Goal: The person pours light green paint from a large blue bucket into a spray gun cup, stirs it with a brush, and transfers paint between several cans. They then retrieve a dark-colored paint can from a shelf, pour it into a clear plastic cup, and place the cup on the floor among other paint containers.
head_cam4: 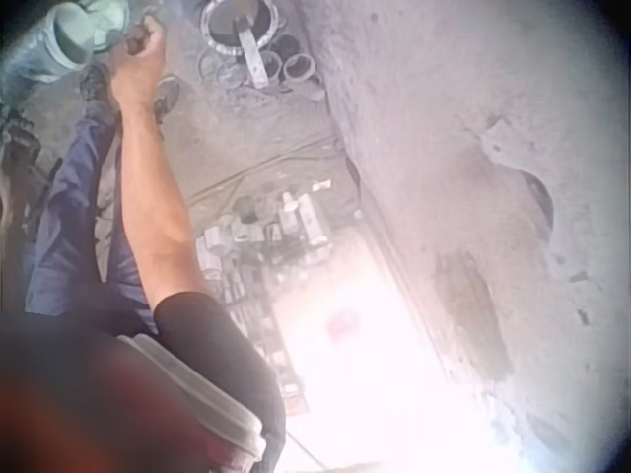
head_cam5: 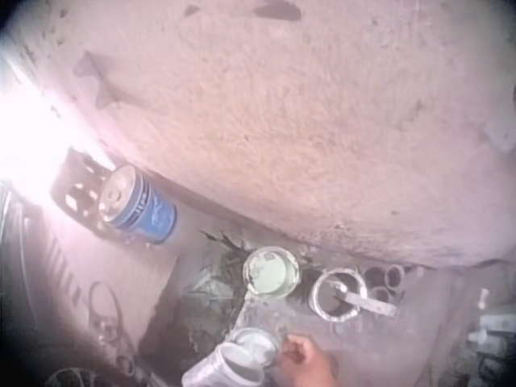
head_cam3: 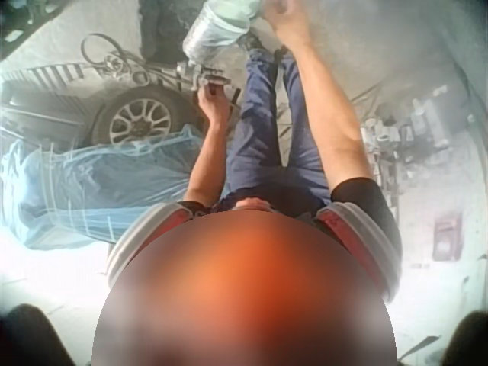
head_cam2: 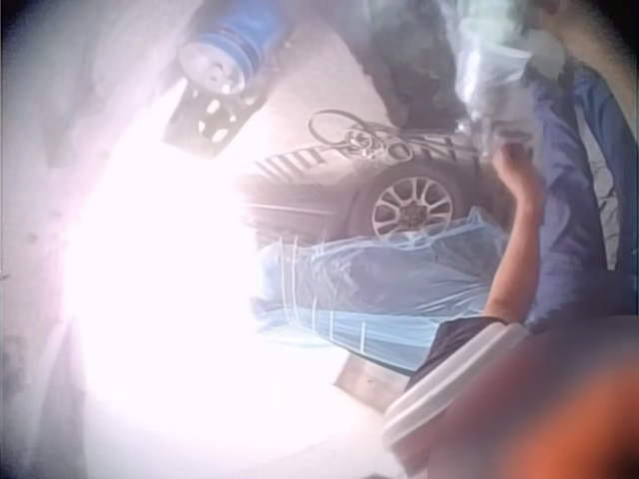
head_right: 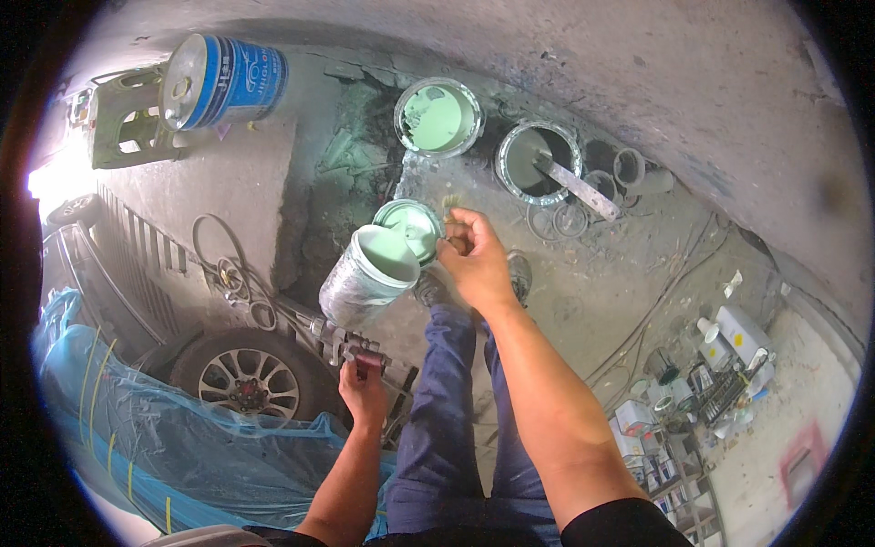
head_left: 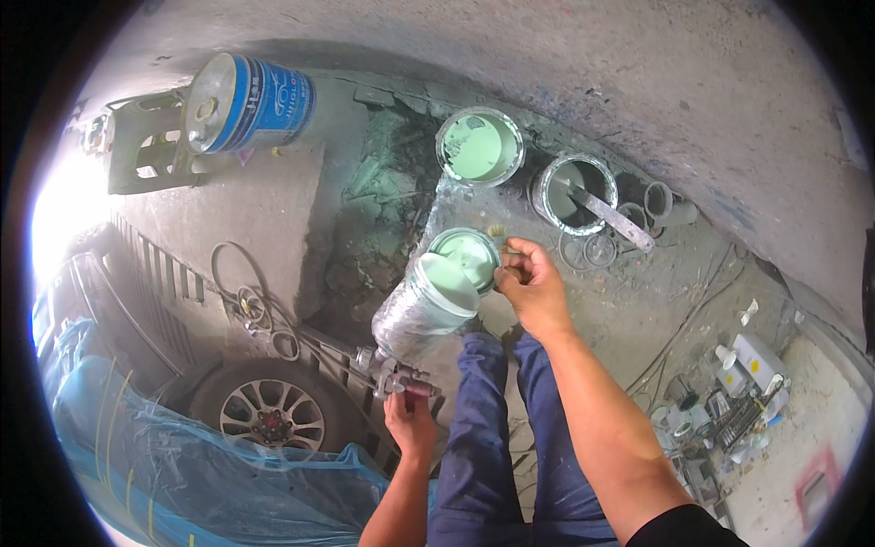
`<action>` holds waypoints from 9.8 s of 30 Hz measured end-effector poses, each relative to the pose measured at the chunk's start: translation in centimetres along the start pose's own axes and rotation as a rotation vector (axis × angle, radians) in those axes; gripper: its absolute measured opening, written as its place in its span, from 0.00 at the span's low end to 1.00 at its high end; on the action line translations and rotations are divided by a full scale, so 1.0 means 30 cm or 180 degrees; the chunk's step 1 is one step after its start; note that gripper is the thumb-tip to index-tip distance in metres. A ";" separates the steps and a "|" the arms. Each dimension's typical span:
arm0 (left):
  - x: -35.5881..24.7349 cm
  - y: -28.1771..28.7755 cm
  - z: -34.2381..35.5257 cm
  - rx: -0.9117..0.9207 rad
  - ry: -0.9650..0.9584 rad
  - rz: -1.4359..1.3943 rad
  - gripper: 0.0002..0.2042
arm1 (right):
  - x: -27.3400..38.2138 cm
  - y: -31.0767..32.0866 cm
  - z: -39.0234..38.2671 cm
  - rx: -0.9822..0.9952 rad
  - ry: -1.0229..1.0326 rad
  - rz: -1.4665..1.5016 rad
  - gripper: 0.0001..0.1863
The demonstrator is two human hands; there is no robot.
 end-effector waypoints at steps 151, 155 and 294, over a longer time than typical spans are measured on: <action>-0.314 -0.084 0.476 0.1385 -0.0022 -0.2743 0.06 | 0.425 -0.110 -0.196 0.0502 0.1461 -0.3073 0.22; -0.307 -0.075 0.481 0.1525 0.0155 -0.2570 0.06 | 0.469 -0.076 -0.147 0.0451 0.1773 -0.2944 0.21; 0.115 -0.054 0.459 0.0622 0.0269 -0.1975 0.08 | 0.264 -0.088 0.442 -0.0344 0.2143 -0.5524 0.25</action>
Point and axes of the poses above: each hand's wrist, its own z-axis towards the middle knuckle, its own y-axis out of the back of the hand, x = y × z, the point moved 2 cm from there along z, towards the middle knuckle, and after that the axes turned 3 degrees about -z, right-handed, at the moved point
